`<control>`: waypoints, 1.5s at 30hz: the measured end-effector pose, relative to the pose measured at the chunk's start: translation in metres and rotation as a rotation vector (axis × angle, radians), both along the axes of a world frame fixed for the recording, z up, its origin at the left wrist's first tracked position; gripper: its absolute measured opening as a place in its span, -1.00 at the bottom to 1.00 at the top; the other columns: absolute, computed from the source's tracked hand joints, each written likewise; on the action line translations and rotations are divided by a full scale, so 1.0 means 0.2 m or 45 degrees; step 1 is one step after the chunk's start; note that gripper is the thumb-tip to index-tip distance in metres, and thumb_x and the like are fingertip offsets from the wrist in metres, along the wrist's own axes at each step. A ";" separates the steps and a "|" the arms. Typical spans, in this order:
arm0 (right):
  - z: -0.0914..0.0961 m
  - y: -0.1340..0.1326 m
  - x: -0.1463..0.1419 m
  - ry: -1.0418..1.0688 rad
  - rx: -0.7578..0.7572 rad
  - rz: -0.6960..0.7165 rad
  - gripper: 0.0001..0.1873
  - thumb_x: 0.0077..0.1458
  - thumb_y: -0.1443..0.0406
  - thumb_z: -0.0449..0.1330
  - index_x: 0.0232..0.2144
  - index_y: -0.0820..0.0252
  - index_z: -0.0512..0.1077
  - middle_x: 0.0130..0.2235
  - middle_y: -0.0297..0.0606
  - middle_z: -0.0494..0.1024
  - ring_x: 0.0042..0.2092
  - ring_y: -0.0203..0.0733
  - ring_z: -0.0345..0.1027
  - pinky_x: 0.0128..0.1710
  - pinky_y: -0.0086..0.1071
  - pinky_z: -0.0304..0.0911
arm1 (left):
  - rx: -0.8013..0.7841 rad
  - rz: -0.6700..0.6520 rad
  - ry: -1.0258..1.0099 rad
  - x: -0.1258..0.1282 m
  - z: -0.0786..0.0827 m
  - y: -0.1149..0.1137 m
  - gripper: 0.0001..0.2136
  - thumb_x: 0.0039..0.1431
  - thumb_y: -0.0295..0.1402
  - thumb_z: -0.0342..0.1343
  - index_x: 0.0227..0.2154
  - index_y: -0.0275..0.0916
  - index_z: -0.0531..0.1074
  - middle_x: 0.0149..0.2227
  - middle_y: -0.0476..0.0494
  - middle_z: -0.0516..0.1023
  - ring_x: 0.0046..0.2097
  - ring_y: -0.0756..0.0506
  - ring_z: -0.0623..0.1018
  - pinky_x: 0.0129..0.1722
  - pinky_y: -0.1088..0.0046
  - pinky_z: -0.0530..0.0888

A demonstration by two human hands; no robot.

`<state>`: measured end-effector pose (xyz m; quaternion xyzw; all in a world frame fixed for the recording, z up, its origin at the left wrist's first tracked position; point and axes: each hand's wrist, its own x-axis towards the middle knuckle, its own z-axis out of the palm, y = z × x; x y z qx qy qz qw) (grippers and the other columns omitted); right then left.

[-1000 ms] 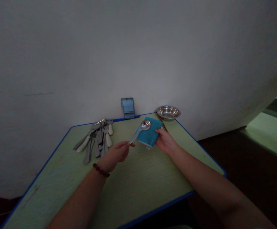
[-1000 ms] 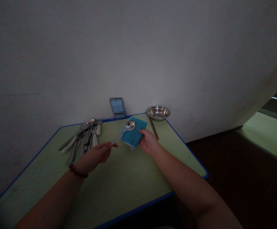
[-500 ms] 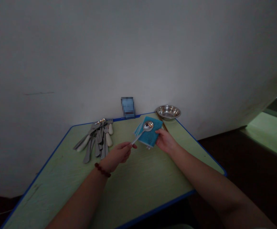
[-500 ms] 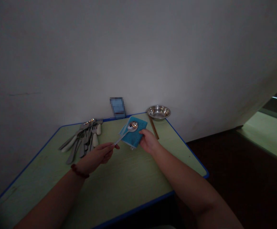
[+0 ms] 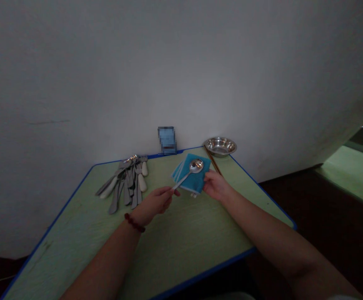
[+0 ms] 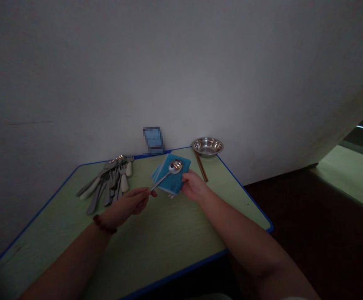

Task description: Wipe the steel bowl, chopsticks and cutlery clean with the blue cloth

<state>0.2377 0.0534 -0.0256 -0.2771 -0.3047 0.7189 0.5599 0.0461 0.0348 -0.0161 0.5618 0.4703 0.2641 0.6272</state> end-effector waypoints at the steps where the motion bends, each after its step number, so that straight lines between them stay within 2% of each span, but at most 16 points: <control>1: 0.00 0.00 0.00 -0.021 0.041 0.021 -0.52 -0.46 0.57 -0.09 -0.40 0.24 0.36 -0.44 -0.37 0.53 -0.40 -0.31 0.39 -0.32 -0.41 0.32 | -0.001 -0.002 -0.006 0.00 0.00 0.00 -0.77 -0.03 -0.22 -0.05 -0.44 -0.31 0.31 -0.70 0.17 0.04 -0.67 0.14 0.05 -0.68 0.58 -0.06; 4: -0.01 -0.01 -0.01 -0.053 0.135 0.083 -0.44 -0.51 0.60 -0.11 -0.36 0.22 0.36 -0.41 -0.39 0.53 -0.36 -0.32 0.39 -0.26 -0.41 0.31 | 0.001 0.008 -0.010 0.00 0.00 0.00 -0.77 -0.03 -0.22 -0.05 -0.43 -0.31 0.31 -0.71 0.18 0.03 -0.68 0.14 0.04 -0.68 0.59 -0.07; 8: -0.03 -0.01 -0.01 -0.070 0.181 0.110 -0.47 -0.46 0.61 -0.09 -0.36 0.19 0.35 -0.43 -0.41 0.53 -0.36 -0.32 0.40 -0.20 -0.35 0.29 | 0.007 0.021 -0.006 0.00 0.01 0.00 -0.77 -0.03 -0.22 -0.05 -0.44 -0.31 0.31 -0.71 0.18 0.02 -0.68 0.14 0.03 -0.69 0.59 -0.07; 12: -0.02 -0.01 -0.02 -0.091 0.182 0.052 -0.55 -0.39 0.61 -0.05 -0.40 0.16 0.34 -0.46 -0.44 0.52 -0.37 -0.32 0.40 -0.19 -0.35 0.28 | 0.026 0.052 0.008 0.00 0.01 0.00 -0.77 -0.04 -0.22 -0.05 -0.45 -0.31 0.31 -0.71 0.18 0.04 -0.69 0.14 0.05 -0.69 0.59 -0.06; 17: 0.01 -0.03 -0.02 -0.079 0.142 0.005 -0.50 -0.38 0.62 -0.05 -0.33 0.16 0.35 -0.35 -0.41 0.54 -0.30 -0.33 0.40 -0.13 -0.36 0.24 | 0.038 0.062 0.003 0.00 0.02 -0.01 -0.78 -0.03 -0.23 -0.05 -0.46 -0.32 0.31 -0.71 0.17 0.04 -0.69 0.14 0.06 -0.70 0.59 -0.04; 22: 0.02 -0.01 0.00 -0.015 0.140 -0.043 -0.53 -0.34 0.55 -0.04 -0.30 0.16 0.35 -0.28 -0.38 0.52 -0.23 -0.29 0.37 -0.12 -0.32 0.23 | 0.029 0.031 -0.005 0.00 0.02 -0.01 -0.79 -0.01 -0.26 -0.06 -0.44 -0.34 0.32 -0.71 0.17 0.04 -0.69 0.15 0.04 -0.70 0.59 -0.06; 27: 0.01 0.02 0.01 0.042 0.208 -0.202 -0.53 -0.37 0.56 -0.03 -0.35 0.12 0.37 -0.32 -0.47 0.52 -0.26 -0.34 0.36 -0.13 -0.37 0.24 | 0.038 0.003 0.006 -0.01 0.01 0.00 -0.79 0.00 -0.26 -0.07 -0.45 -0.34 0.33 -0.71 0.16 0.05 -0.69 0.14 0.05 -0.70 0.58 -0.06; 35: 0.02 0.01 0.01 0.025 0.238 -0.222 -0.45 -0.43 0.58 -0.08 -0.32 0.12 0.37 -0.30 -0.45 0.51 -0.16 -0.28 0.33 -0.05 -0.28 0.17 | 0.031 0.004 -0.009 -0.01 0.02 -0.01 -0.77 0.00 -0.24 -0.06 -0.44 -0.33 0.33 -0.70 0.16 0.05 -0.68 0.15 0.04 -0.69 0.58 -0.06; 38: 0.02 0.01 0.01 0.034 0.244 -0.240 -0.49 -0.41 0.55 -0.07 -0.34 0.12 0.37 -0.30 -0.44 0.51 -0.17 -0.28 0.33 -0.04 -0.26 0.15 | 0.038 -0.001 -0.031 -0.01 0.02 -0.01 -0.77 0.00 -0.24 -0.06 -0.43 -0.32 0.33 -0.70 0.16 0.03 -0.68 0.15 0.04 -0.69 0.58 -0.06; 42: 0.01 0.02 0.02 0.043 0.255 -0.273 -0.68 -0.28 0.45 -0.03 -0.40 0.11 0.35 -0.31 -0.42 0.50 -0.18 -0.27 0.33 -0.02 -0.25 0.13 | 0.028 -0.004 -0.047 -0.01 0.01 -0.01 -0.77 -0.01 -0.23 -0.05 -0.44 -0.33 0.33 -0.70 0.16 0.03 -0.68 0.15 0.03 -0.69 0.59 -0.07; 45: -0.02 0.03 0.02 -0.134 0.316 -0.369 -0.71 -0.22 0.38 0.09 -0.32 0.10 0.34 -0.23 -0.39 0.47 -0.12 -0.25 0.30 0.01 -0.23 0.09 | 0.022 0.005 -0.049 0.00 0.01 -0.01 -0.77 -0.02 -0.23 -0.05 -0.44 -0.33 0.32 -0.70 0.16 0.04 -0.68 0.15 0.03 -0.69 0.59 -0.07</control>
